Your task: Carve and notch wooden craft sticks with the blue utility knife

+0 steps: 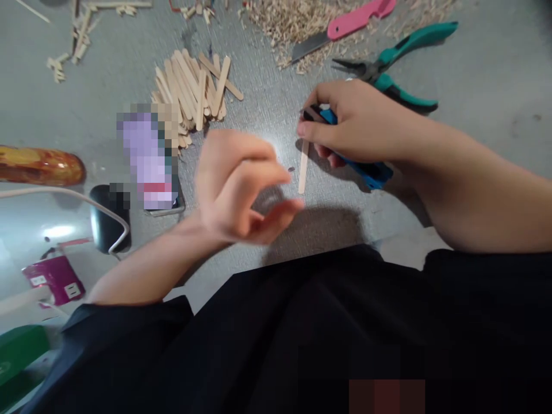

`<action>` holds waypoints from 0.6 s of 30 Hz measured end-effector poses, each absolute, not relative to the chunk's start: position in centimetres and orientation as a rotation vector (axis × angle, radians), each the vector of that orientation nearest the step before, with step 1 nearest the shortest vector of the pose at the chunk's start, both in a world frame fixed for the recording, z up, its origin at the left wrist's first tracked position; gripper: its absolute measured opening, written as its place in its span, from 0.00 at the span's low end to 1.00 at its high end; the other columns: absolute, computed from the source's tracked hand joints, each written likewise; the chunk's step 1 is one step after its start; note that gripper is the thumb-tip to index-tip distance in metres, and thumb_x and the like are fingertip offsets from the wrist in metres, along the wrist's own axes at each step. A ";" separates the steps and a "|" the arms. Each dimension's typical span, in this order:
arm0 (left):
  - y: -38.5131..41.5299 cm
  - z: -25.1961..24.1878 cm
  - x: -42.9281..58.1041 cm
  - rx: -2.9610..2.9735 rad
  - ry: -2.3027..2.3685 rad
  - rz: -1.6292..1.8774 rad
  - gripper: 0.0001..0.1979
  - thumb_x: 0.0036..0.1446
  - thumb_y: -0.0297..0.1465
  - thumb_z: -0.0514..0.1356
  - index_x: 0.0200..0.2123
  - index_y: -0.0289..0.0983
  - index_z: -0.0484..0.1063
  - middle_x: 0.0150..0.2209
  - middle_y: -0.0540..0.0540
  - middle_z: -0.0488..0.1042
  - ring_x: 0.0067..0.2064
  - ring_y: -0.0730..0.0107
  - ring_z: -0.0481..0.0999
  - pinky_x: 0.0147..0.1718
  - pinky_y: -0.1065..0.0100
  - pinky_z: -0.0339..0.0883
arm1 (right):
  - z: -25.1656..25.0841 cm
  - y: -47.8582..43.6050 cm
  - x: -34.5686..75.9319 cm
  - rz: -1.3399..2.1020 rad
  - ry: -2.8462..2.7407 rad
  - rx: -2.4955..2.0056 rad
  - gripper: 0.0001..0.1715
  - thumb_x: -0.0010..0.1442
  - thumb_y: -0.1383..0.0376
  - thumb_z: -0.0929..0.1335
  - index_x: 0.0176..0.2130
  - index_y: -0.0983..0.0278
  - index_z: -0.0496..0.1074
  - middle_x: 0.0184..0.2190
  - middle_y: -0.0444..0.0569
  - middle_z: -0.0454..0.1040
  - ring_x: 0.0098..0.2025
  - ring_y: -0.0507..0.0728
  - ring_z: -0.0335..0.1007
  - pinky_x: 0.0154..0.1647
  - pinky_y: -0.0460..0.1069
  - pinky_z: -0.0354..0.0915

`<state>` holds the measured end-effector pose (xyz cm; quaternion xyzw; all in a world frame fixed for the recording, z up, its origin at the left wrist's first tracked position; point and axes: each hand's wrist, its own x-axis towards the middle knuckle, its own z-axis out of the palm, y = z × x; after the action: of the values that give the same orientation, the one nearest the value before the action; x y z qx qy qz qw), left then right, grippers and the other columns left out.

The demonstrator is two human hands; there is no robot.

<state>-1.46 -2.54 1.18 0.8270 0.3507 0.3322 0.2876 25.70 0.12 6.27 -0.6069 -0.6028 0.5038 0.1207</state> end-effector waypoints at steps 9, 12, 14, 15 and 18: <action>-1.6 0.6 1.1 2.513 1.061 0.264 0.44 0.69 0.65 0.70 0.79 0.52 0.74 0.85 0.30 0.64 0.83 0.17 0.60 0.77 0.25 0.50 | 7.6 0.2 26.9 1.310 -1.828 -1.703 0.18 0.83 0.62 0.67 0.36 0.54 0.68 0.29 0.42 0.76 0.27 0.55 0.75 0.30 0.51 0.69; -1.3 0.3 0.9 2.489 1.053 0.273 0.41 0.70 0.63 0.70 0.78 0.52 0.76 0.84 0.32 0.64 0.83 0.18 0.58 0.78 0.26 0.48 | 9.0 -0.1 26.9 1.153 -1.882 -1.734 0.20 0.84 0.62 0.66 0.36 0.53 0.68 0.29 0.42 0.74 0.27 0.56 0.75 0.31 0.52 0.68; -1.3 -0.1 0.7 2.476 1.067 0.308 0.42 0.68 0.63 0.72 0.77 0.51 0.77 0.83 0.33 0.65 0.83 0.19 0.58 0.78 0.27 0.48 | 9.6 -0.5 26.9 1.157 -2.014 -1.759 0.19 0.84 0.61 0.68 0.37 0.54 0.68 0.29 0.44 0.76 0.30 0.57 0.75 0.35 0.52 0.67; -1.3 -0.2 0.6 2.470 1.068 0.327 0.42 0.67 0.63 0.72 0.76 0.51 0.77 0.83 0.33 0.65 0.83 0.20 0.58 0.78 0.27 0.48 | 9.7 -0.7 27.0 1.210 -2.103 -1.784 0.18 0.84 0.60 0.68 0.38 0.54 0.68 0.31 0.44 0.77 0.32 0.57 0.76 0.36 0.53 0.67; -1.3 -0.3 0.5 2.452 1.055 0.364 0.40 0.66 0.62 0.73 0.75 0.52 0.78 0.83 0.35 0.66 0.82 0.22 0.59 0.78 0.26 0.49 | 9.6 -1.1 27.6 1.420 -2.347 -1.869 0.13 0.85 0.57 0.66 0.43 0.53 0.66 0.35 0.46 0.80 0.34 0.61 0.77 0.35 0.55 0.65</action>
<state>0.50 -1.32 -0.34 0.8874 0.3818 0.1317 0.2221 27.60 -1.11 9.59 -0.5608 -0.7044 0.4260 -0.0888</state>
